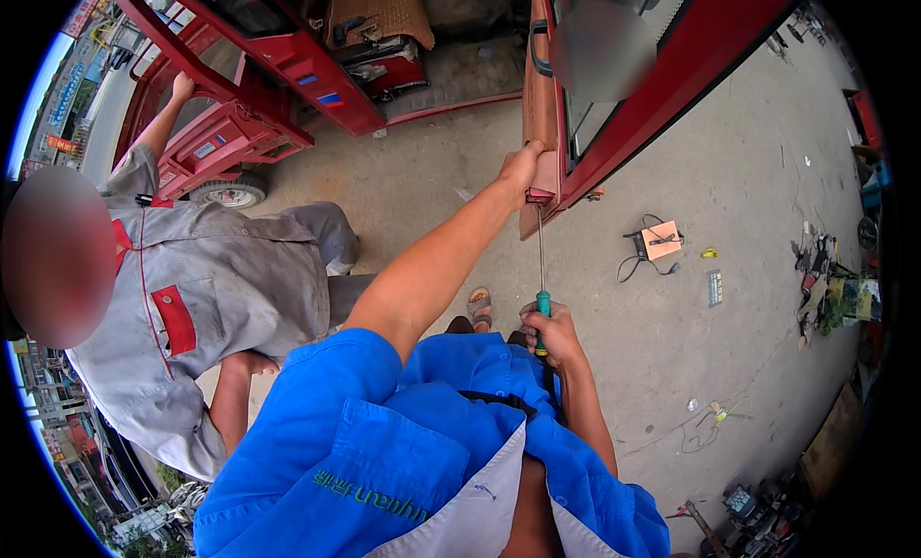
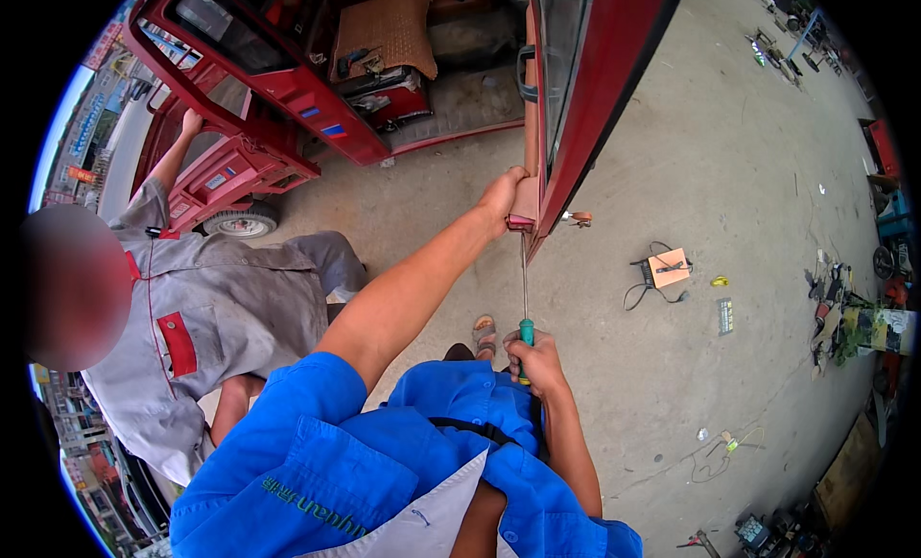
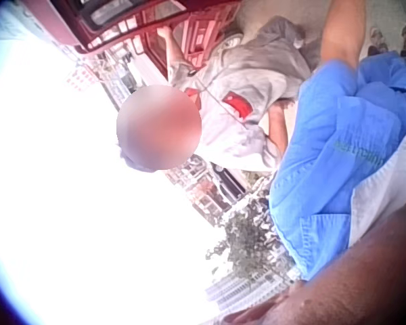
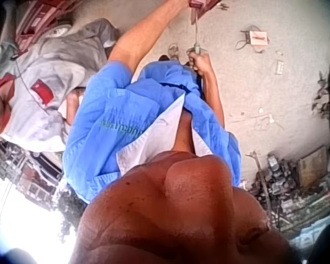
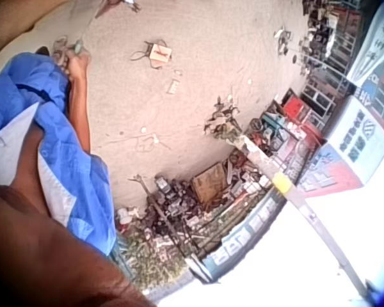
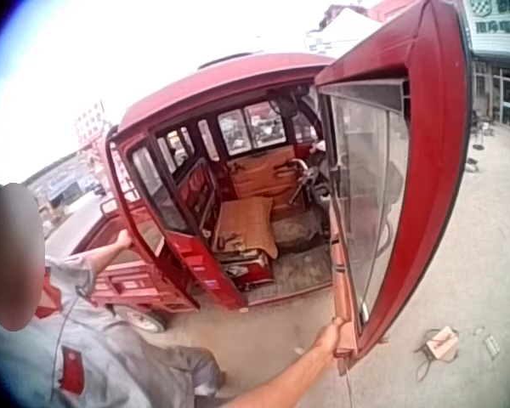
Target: The person uses a screwdriver to loosen screws on the door frame of a red three-wheeled vehicle. They then switch to a power drill to remove a screw from the door handle area while another person assists by holding the door.
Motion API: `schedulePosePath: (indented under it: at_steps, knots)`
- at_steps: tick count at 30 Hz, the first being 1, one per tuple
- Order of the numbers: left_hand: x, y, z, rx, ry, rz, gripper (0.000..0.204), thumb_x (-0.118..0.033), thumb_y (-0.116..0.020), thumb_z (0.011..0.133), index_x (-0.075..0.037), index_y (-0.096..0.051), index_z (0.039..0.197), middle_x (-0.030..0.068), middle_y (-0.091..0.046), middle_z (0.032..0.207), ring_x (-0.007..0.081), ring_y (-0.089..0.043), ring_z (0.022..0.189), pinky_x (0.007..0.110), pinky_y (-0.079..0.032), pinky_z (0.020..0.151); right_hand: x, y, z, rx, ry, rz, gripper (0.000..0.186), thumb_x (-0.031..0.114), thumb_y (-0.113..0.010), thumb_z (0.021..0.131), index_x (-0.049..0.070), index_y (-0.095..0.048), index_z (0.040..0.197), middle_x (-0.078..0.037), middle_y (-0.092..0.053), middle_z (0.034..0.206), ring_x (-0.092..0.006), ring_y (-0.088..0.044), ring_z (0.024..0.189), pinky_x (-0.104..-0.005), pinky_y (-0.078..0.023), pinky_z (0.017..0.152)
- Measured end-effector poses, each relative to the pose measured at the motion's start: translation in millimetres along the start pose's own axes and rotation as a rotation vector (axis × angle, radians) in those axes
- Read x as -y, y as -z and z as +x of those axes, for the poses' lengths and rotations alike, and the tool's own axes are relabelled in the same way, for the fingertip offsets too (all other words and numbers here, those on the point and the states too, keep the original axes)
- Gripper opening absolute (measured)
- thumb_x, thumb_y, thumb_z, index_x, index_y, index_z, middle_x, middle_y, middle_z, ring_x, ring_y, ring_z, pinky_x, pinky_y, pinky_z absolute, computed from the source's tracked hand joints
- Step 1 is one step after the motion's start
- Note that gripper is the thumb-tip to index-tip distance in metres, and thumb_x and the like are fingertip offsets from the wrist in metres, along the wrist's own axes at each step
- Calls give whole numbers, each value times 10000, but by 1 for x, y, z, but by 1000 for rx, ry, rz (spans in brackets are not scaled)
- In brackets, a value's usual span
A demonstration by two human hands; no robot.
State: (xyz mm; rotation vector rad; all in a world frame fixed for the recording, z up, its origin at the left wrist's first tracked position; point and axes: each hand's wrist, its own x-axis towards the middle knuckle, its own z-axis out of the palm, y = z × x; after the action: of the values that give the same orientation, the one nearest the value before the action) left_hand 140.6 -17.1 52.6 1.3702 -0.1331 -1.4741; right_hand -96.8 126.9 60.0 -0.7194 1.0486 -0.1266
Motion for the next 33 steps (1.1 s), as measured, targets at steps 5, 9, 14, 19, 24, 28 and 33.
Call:
schedulePosePath:
  at_steps: [5,9,14,19,24,28,33]
  knots:
    - [-6,5,0,-4,9,-8,384,-332,-453,934,-7,-563,1107,134,-643,967,228,-671,840,391,-562,743,2,-5,7,-3,2,-4,120,29,-575,814,-33,-598,915,-41,-531,650,-129,-503,480,-296,-420,400]
    - [-4,4,-2,2,12,-23,374,-330,-459,930,-10,-563,1094,131,-644,954,226,-669,837,394,-559,740,4,-4,3,45,-17,67,131,40,-600,821,-31,-587,930,-41,-529,653,-139,-510,485,-294,-427,404]
    - [-3,7,0,-5,4,-20,360,-331,-470,919,-16,-571,1063,126,-644,942,226,-666,820,391,-557,723,-6,0,0,71,77,325,165,69,-671,826,-17,-562,915,-47,-544,675,-146,-534,510,-276,-451,425]
    - [-3,5,-3,-25,4,-12,345,-323,-483,901,-25,-582,1043,121,-644,931,221,-664,807,387,-553,716,-15,2,1,-107,177,151,225,180,-696,882,1,-563,914,-67,-599,726,-127,-565,540,-260,-468,443]
    - [3,5,1,-51,-6,12,342,-320,-485,894,-28,-587,1039,118,-645,924,217,-664,797,387,-553,714,-4,-8,-11,-267,176,-113,347,349,-621,961,11,-563,910,-73,-620,709,-114,-574,529,-253,-460,432]
    - [6,0,1,-26,-17,-6,358,-327,-485,892,-15,-588,1036,126,-645,911,221,-664,780,385,-552,684,-16,0,-4,-225,142,-213,395,396,-586,978,20,-538,867,-68,-601,653,-105,-543,476,-249,-442,406]
    - [9,-9,-1,-78,-32,11,362,-321,-483,893,0,-595,1018,133,-641,893,224,-660,761,380,-548,647,-28,5,9,-292,258,-433,352,270,-721,879,0,-516,785,-69,-571,614,-151,-530,482,-310,-421,439]
